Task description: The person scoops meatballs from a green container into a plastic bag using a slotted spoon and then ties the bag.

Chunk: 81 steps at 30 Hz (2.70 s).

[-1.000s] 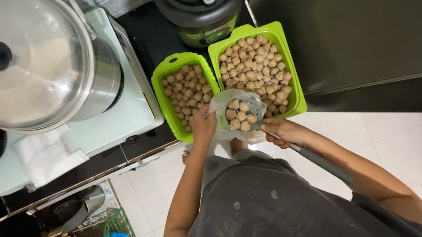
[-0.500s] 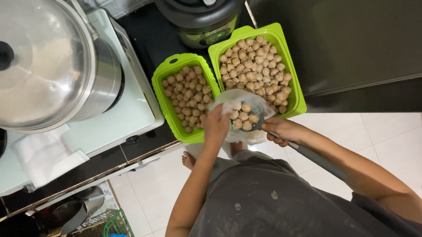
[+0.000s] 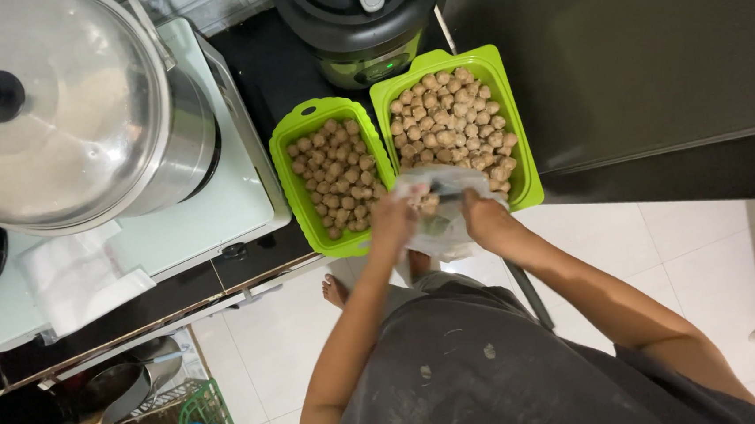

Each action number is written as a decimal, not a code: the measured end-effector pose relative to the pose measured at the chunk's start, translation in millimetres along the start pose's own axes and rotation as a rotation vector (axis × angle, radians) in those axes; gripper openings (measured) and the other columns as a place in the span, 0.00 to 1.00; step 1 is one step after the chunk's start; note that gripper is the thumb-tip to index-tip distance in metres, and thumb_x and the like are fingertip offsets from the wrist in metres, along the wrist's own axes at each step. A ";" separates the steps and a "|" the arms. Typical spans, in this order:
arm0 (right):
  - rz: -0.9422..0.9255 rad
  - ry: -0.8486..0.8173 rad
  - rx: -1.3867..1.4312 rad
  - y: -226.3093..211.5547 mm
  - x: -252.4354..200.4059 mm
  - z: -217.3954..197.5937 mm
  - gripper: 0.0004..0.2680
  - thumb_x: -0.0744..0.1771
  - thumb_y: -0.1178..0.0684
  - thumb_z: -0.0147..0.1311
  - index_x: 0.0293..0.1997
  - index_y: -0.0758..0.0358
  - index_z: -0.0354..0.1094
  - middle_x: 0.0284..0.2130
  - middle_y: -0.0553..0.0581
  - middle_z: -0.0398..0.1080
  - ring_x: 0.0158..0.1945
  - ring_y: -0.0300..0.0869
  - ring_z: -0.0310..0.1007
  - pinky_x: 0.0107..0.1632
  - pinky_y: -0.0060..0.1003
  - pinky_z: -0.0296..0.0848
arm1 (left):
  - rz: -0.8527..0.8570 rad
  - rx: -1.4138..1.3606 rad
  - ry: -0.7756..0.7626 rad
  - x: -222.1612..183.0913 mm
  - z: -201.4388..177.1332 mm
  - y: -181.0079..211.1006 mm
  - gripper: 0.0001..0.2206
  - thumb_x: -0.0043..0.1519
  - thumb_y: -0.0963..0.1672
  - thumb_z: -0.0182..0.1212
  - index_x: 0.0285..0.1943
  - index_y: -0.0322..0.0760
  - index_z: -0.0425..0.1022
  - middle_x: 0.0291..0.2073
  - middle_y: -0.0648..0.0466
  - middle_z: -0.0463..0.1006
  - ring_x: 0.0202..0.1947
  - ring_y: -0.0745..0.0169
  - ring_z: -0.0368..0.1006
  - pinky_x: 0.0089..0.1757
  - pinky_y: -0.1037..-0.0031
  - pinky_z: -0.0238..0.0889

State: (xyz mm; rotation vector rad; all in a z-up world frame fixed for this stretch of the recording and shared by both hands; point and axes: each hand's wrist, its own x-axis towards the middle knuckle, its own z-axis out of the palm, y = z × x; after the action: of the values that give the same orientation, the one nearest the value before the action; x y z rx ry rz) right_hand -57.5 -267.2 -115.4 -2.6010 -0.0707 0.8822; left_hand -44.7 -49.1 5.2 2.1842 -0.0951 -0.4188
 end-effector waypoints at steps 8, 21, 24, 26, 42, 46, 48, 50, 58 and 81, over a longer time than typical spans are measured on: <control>-0.073 -0.172 0.306 -26.9 -42.1 -54.2 0.16 0.72 0.52 0.41 0.65 0.69 0.60 0.32 0.70 0.73 0.30 0.55 0.71 0.29 0.47 0.71 | -0.629 -0.914 0.211 24.9 15.2 -77.1 0.16 0.67 0.46 0.49 0.57 0.37 0.78 0.13 0.54 0.61 0.09 0.66 0.52 0.15 0.76 0.46; 0.254 0.525 0.252 156.4 96.3 -56.4 0.16 0.74 0.51 0.40 0.68 0.70 0.60 0.39 0.79 0.74 0.43 0.65 0.78 0.39 0.57 0.78 | -0.572 -0.864 0.202 15.8 15.7 -88.6 0.15 0.68 0.45 0.50 0.55 0.38 0.80 0.13 0.53 0.61 0.10 0.66 0.55 0.17 0.78 0.50; 0.431 0.405 0.075 137.6 121.3 -52.6 0.19 0.73 0.52 0.33 0.74 0.68 0.47 0.46 0.80 0.72 0.50 0.67 0.76 0.50 0.59 0.77 | -0.570 -0.859 0.203 12.7 16.3 -83.1 0.13 0.67 0.46 0.52 0.53 0.39 0.81 0.13 0.52 0.63 0.10 0.66 0.55 0.16 0.77 0.52; 0.389 0.386 -0.036 146.3 145.7 -32.7 0.19 0.72 0.57 0.34 0.74 0.73 0.44 0.47 0.81 0.71 0.49 0.68 0.77 0.49 0.60 0.77 | -0.564 -0.859 0.214 9.8 11.5 -73.0 0.13 0.67 0.45 0.52 0.52 0.39 0.81 0.13 0.51 0.62 0.10 0.65 0.56 0.16 0.77 0.51; 0.377 0.318 0.258 125.4 155.3 -30.9 0.21 0.70 0.51 0.51 0.69 0.71 0.52 0.46 0.84 0.71 0.53 0.71 0.73 0.52 0.63 0.75 | -0.569 -0.873 0.253 13.2 16.5 -69.3 0.12 0.66 0.44 0.53 0.50 0.37 0.80 0.12 0.53 0.60 0.08 0.68 0.52 0.13 0.79 0.47; 0.312 0.367 0.417 132.7 169.1 -33.8 0.16 0.73 0.51 0.38 0.65 0.74 0.59 0.45 0.82 0.71 0.53 0.71 0.72 0.53 0.63 0.73 | -0.570 -0.854 0.238 13.4 19.4 -74.5 0.14 0.66 0.44 0.52 0.56 0.34 0.77 0.13 0.53 0.62 0.09 0.67 0.54 0.14 0.77 0.50; 0.217 0.276 0.272 110.2 143.2 -45.4 0.15 0.72 0.52 0.43 0.56 0.80 0.69 0.46 0.84 0.73 0.56 0.70 0.72 0.58 0.61 0.70 | -0.570 -0.864 0.238 13.4 21.8 -75.9 0.13 0.66 0.43 0.52 0.55 0.34 0.77 0.12 0.52 0.62 0.08 0.66 0.55 0.14 0.77 0.50; 0.184 0.275 0.282 147.5 165.0 -6.3 0.15 0.72 0.53 0.42 0.55 0.79 0.69 0.45 0.83 0.73 0.53 0.69 0.73 0.56 0.60 0.72 | -0.573 -0.856 0.231 11.8 18.7 -72.2 0.14 0.66 0.43 0.51 0.56 0.34 0.77 0.13 0.53 0.62 0.08 0.67 0.55 0.14 0.77 0.50; 0.283 0.196 1.063 175.0 180.1 23.9 0.09 0.71 0.53 0.46 0.45 0.71 0.67 0.23 0.62 0.65 0.16 0.41 0.62 0.12 0.36 0.62 | -0.591 -0.843 0.236 9.8 13.3 -68.9 0.15 0.65 0.42 0.49 0.57 0.32 0.75 0.13 0.53 0.62 0.09 0.66 0.55 0.14 0.77 0.50; 0.098 0.014 1.257 -11.9 -42.9 -102.1 0.08 0.72 0.55 0.46 0.51 0.69 0.64 0.18 0.61 0.62 0.09 0.37 0.53 0.05 0.30 0.50 | -0.536 -0.887 0.140 28.1 -6.7 -50.0 0.22 0.68 0.54 0.54 0.61 0.35 0.76 0.15 0.49 0.70 0.09 0.65 0.61 0.15 0.74 0.53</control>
State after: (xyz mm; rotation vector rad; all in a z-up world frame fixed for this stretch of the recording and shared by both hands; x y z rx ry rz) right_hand -30.3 -299.0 -12.2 -1.4274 0.4667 0.6088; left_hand -20.2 -19.7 -38.1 1.3213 0.6489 -0.4801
